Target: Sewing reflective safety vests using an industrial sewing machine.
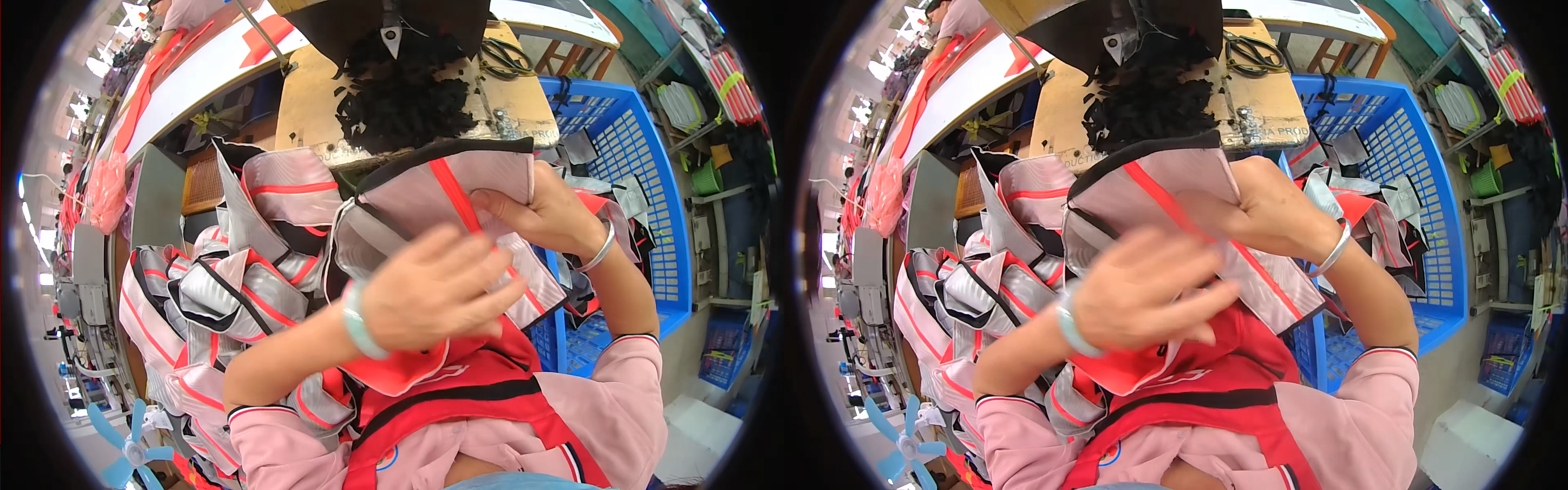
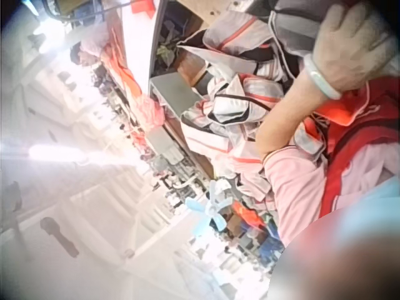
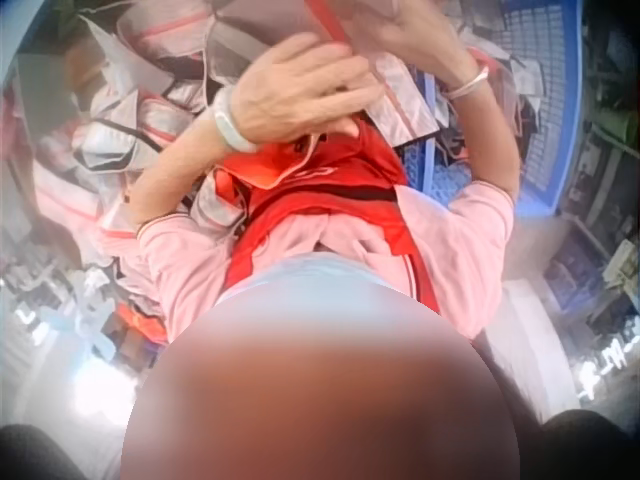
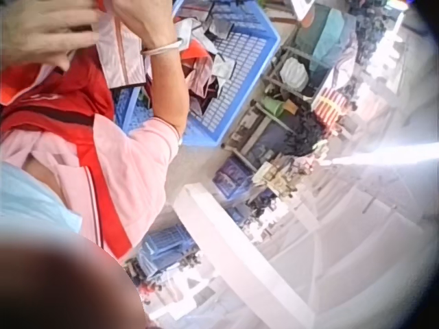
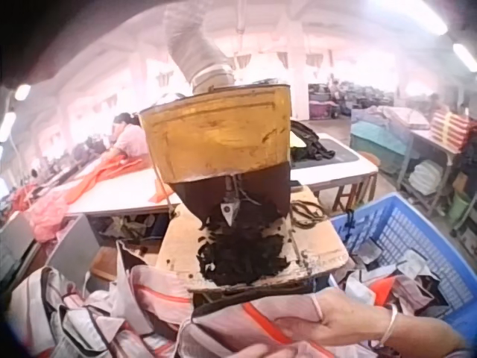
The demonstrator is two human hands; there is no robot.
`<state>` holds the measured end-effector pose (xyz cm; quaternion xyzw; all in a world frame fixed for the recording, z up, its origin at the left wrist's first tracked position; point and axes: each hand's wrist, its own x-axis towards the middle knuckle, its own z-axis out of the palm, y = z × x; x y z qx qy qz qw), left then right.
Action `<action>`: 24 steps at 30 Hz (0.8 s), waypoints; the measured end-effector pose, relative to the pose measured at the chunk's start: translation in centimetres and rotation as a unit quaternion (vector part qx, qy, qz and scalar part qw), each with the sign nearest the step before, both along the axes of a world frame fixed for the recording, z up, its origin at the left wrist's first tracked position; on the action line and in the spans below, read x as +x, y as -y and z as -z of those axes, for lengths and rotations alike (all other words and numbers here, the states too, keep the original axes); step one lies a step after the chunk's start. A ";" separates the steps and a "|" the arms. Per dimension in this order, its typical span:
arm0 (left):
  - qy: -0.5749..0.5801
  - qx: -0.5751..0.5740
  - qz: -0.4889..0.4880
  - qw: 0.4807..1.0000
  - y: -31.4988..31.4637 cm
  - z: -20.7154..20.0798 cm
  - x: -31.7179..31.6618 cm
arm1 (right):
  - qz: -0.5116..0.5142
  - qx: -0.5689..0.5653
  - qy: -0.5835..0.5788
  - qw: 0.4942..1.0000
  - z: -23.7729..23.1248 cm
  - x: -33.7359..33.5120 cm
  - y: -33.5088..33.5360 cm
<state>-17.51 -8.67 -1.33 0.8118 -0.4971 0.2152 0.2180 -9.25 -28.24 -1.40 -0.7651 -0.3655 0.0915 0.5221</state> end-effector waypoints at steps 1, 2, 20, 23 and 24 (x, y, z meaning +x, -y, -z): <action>-0.046 0.057 -0.012 0.997 1.1 0.7 -1.7 | 0.008 -0.004 0.020 1.000 -0.2 -0.2 0.3; -0.044 0.057 -0.010 0.997 1.1 1.1 -2.4 | 0.040 -0.041 0.008 0.998 -1.1 -0.5 0.5; -0.547 -0.077 0.006 0.833 -2.8 -0.4 1.5 | 0.048 -0.027 -0.043 0.998 -2.1 -2.6 6.5; -0.523 -0.179 -0.081 0.830 -1.7 0.7 0.9 | 0.066 -0.040 -0.016 0.997 -2.2 -2.7 6.9; -0.456 -0.113 -0.166 0.867 -2.6 0.3 1.7 | 0.072 -0.041 0.017 0.996 -2.3 -2.8 6.9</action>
